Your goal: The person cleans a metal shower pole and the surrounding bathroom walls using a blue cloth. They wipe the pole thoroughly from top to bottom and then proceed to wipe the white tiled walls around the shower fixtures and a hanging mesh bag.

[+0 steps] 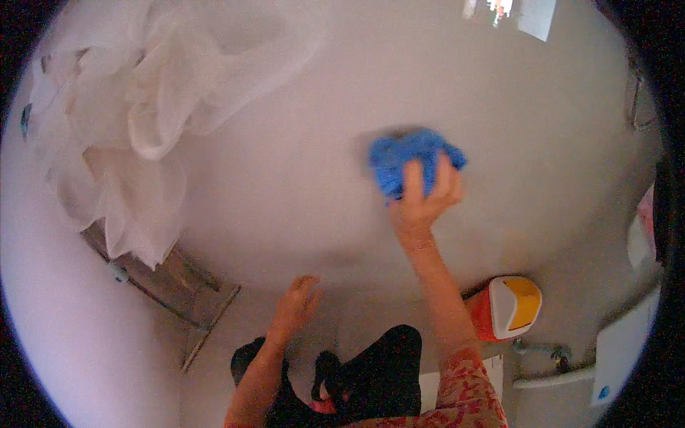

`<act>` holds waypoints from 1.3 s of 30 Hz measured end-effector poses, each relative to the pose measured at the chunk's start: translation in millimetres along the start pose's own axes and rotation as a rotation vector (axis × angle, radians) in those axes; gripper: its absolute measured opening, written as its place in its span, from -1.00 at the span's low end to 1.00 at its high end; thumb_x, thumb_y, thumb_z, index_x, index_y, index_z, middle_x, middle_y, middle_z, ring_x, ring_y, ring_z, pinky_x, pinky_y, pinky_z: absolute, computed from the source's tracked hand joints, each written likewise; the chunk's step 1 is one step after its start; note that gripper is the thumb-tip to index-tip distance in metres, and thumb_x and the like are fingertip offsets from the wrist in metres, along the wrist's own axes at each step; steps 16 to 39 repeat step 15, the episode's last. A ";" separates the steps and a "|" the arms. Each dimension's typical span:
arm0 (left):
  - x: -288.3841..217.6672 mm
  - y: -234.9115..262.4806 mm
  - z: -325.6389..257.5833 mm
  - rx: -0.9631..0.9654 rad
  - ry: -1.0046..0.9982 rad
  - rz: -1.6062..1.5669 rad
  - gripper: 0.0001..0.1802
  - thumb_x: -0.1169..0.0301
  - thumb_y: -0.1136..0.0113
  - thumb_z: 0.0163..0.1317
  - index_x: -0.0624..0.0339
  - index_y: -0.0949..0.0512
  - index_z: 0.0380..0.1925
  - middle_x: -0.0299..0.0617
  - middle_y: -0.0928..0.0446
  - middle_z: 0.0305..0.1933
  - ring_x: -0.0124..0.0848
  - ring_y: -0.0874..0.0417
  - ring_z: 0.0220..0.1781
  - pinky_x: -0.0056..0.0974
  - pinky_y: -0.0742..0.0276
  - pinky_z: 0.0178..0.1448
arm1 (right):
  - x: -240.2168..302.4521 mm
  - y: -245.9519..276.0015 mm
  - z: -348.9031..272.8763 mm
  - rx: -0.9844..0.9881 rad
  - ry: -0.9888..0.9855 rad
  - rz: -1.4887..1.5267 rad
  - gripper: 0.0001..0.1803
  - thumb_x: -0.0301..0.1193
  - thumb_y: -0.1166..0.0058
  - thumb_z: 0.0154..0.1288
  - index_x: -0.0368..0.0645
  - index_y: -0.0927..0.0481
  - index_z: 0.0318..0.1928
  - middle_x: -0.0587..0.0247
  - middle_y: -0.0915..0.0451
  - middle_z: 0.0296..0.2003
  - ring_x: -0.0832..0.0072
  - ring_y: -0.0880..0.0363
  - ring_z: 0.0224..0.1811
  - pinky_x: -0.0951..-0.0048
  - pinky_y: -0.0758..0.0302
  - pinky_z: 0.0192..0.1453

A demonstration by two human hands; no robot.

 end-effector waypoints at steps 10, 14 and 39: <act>-5.9 -19.9 21.3 0.036 -0.076 -0.017 -0.63 0.35 -0.15 0.15 0.19 -0.44 -0.03 0.06 -0.40 0.08 0.01 -0.50 0.02 -0.09 -0.45 0.03 | -3.5 4.6 15.9 0.088 0.033 0.071 -0.74 -0.28 -0.09 0.07 0.28 -0.51 -0.17 0.15 -0.42 0.05 0.22 -0.31 -0.02 0.17 -0.20 -0.07; -31.5 -21.0 21.7 0.106 0.010 -0.034 -0.62 0.33 -0.17 0.15 0.17 -0.44 -0.02 0.06 -0.40 0.09 -0.01 -0.51 0.01 -0.09 -0.45 0.03 | -41.7 15.5 15.3 -0.074 -0.042 0.075 -0.71 -0.30 -0.13 0.05 0.16 -0.50 -0.15 0.11 -0.40 0.08 0.22 -0.31 -0.02 0.18 -0.21 -0.06; -29.5 -24.8 19.7 0.100 -0.027 0.020 -0.60 0.32 -0.16 0.15 0.16 -0.43 0.00 0.10 -0.37 0.13 -0.05 -0.52 0.02 -0.12 -0.45 0.06 | -45.8 19.0 15.5 -0.077 -0.050 0.072 -0.71 -0.30 -0.13 0.05 0.16 -0.50 -0.15 0.11 -0.40 0.08 0.22 -0.31 -0.02 0.18 -0.21 -0.06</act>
Point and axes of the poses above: each hand's wrist, its own z-axis towards the middle knuckle, its own y-axis out of the back of the hand, x = y × z, the point moved 4 cm from there along z, towards the middle knuckle
